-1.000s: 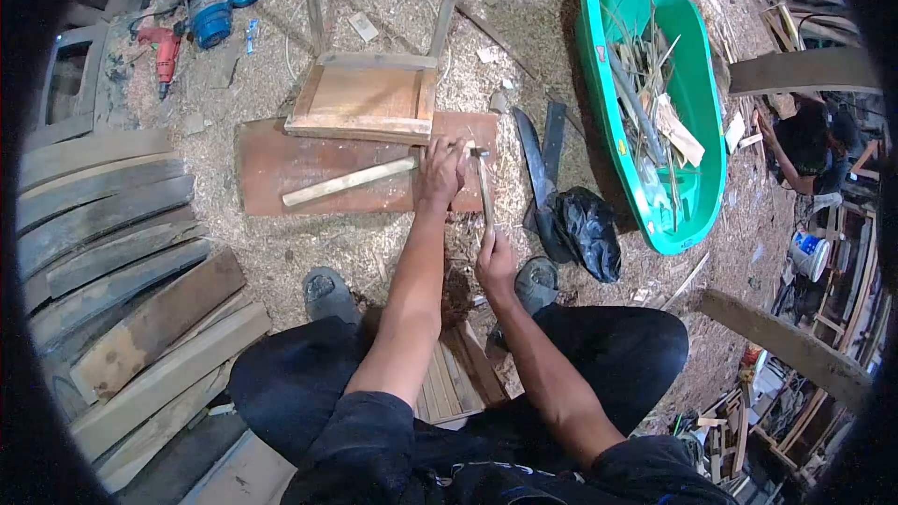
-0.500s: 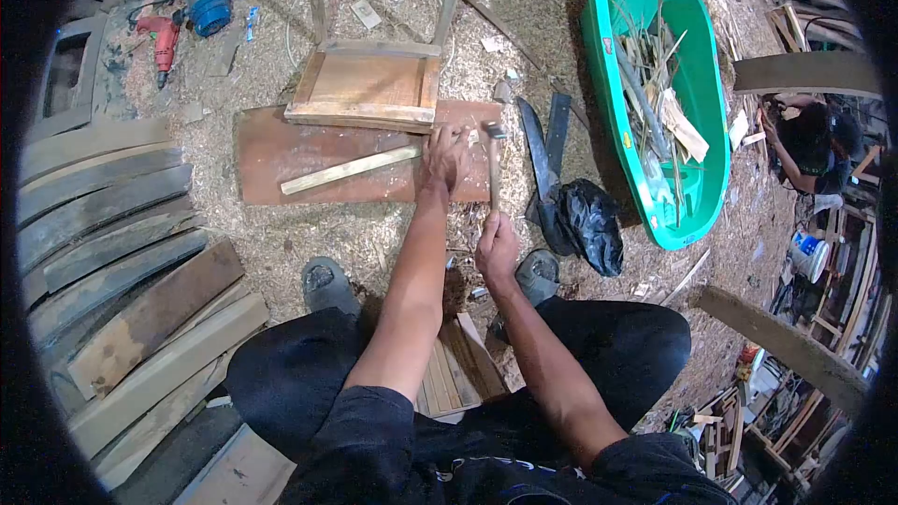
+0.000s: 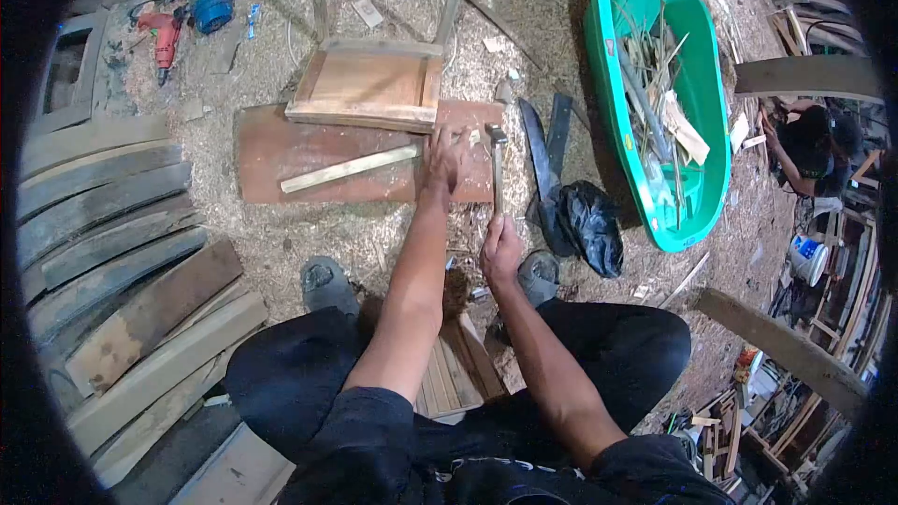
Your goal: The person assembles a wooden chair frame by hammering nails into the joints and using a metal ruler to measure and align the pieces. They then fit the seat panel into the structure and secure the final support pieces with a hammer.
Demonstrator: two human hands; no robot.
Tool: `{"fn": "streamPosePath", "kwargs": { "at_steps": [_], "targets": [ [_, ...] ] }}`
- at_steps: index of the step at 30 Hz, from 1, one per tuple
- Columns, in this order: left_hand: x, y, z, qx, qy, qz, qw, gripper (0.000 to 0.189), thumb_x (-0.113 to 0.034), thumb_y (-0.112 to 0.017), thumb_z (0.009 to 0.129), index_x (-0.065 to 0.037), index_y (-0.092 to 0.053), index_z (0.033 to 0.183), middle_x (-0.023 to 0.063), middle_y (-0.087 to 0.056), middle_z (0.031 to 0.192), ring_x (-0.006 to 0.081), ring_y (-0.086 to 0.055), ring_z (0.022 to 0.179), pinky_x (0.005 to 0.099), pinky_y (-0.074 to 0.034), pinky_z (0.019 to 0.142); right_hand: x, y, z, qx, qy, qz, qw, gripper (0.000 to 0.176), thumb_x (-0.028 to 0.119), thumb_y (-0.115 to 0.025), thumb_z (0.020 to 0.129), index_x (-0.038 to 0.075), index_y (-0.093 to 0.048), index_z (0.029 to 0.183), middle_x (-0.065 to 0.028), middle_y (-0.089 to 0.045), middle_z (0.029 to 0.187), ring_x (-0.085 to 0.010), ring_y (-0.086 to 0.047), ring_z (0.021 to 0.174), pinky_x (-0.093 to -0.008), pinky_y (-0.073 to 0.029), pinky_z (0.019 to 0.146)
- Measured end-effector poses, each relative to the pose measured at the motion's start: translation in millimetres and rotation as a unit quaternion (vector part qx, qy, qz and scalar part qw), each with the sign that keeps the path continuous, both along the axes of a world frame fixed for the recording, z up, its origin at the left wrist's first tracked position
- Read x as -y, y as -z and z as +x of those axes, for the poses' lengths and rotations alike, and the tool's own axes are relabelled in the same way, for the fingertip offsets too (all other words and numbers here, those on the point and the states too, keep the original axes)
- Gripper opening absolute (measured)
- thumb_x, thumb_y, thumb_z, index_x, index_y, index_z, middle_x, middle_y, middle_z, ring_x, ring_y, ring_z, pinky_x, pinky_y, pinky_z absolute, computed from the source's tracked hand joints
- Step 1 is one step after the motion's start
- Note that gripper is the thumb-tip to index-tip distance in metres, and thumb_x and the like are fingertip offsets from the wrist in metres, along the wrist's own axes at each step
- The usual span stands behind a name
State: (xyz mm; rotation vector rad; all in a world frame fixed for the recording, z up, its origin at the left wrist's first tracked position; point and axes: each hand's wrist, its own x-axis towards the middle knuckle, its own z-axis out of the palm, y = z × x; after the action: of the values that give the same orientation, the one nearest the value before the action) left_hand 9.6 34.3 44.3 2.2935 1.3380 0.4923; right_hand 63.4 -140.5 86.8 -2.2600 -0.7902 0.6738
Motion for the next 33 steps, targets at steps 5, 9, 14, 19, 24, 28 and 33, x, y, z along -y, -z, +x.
{"fn": "streamPosePath", "kwargs": {
  "at_steps": [5,9,14,19,24,28,33],
  "targets": [
    [-6.1,30.8,4.5,0.044,0.030,0.009,0.999,0.043,-0.018,-0.061,0.081,-0.018,-0.062,0.124,0.0098,-0.054,0.109,0.0281,-0.051,0.106,0.0448,-0.038,0.096,1.9,3.6,1.2,0.073,-0.040,-0.056,0.995,0.037,0.029,-0.039,0.101,0.001,-0.050,0.078,-0.0218,-0.052,0.062,-0.0412,-0.054,0.058,-0.0488,-0.040,0.054],
    [-6.1,13.0,2.2,-0.001,0.035,-0.045,0.998,0.039,-0.021,-0.058,0.084,-0.015,-0.063,0.122,0.0106,-0.054,0.113,0.0273,-0.049,0.112,0.0452,-0.036,0.100,-5.7,-13.5,2.7,-0.001,0.004,0.018,1.000,0.033,0.025,-0.043,0.099,0.000,-0.053,0.080,-0.0293,-0.055,0.067,-0.0504,-0.055,0.065,-0.0578,-0.039,0.059],
    [-8.9,17.9,5.8,0.013,0.025,-0.006,1.000,0.038,-0.022,-0.059,0.084,-0.013,-0.063,0.121,0.0094,-0.054,0.111,0.0261,-0.050,0.112,0.0442,-0.037,0.100,-7.5,-8.5,5.2,0.014,-0.003,-0.038,0.999,0.036,0.030,-0.040,0.100,0.001,-0.051,0.082,-0.0237,-0.052,0.062,-0.0440,-0.054,0.059,-0.0512,-0.040,0.055],
    [-4.6,20.9,3.1,0.044,0.029,0.004,0.999,0.038,-0.020,-0.059,0.084,-0.014,-0.063,0.121,0.0091,-0.055,0.111,0.0267,-0.052,0.108,0.0429,-0.038,0.098,-7.2,-10.1,3.1,0.045,-0.033,-0.026,0.998,0.030,0.027,-0.043,0.099,0.002,-0.052,0.085,-0.0250,-0.055,0.063,-0.0479,-0.055,0.061,-0.0547,-0.040,0.055],
    [-3.7,29.0,7.9,-0.049,-0.011,0.115,0.992,0.038,-0.015,-0.064,0.079,-0.016,-0.066,0.117,0.0100,-0.054,0.110,0.0276,-0.050,0.111,0.0420,-0.041,0.094,2.2,0.7,3.4,-0.008,-0.003,0.005,1.000,0.028,0.025,-0.044,0.098,0.002,-0.053,0.085,-0.0269,-0.056,0.068,-0.0477,-0.056,0.065,-0.0545,-0.042,0.057],
    [-3.8,22.4,0.1,0.052,0.026,0.023,0.998,0.039,-0.014,-0.064,0.079,-0.017,-0.066,0.118,0.0107,-0.055,0.107,0.0290,-0.051,0.108,0.0437,-0.041,0.091,0.0,2.4,3.7,0.077,-0.043,-0.040,0.995,0.029,0.025,-0.043,0.098,0.001,-0.053,0.085,-0.0266,-0.055,0.065,-0.0484,-0.056,0.063,-0.0543,-0.041,0.057],
    [-0.4,33.4,2.1,-0.011,0.018,-0.034,0.999,0.046,-0.016,-0.065,0.081,-0.017,-0.059,0.126,0.0087,-0.052,0.117,0.0273,-0.048,0.116,0.0461,-0.035,0.103,-3.8,-7.8,4.8,-0.018,-0.006,0.002,1.000,0.032,0.025,-0.043,0.098,0.000,-0.054,0.083,-0.0282,-0.056,0.068,-0.0498,-0.056,0.067,-0.0577,-0.041,0.060]
  ]
}}
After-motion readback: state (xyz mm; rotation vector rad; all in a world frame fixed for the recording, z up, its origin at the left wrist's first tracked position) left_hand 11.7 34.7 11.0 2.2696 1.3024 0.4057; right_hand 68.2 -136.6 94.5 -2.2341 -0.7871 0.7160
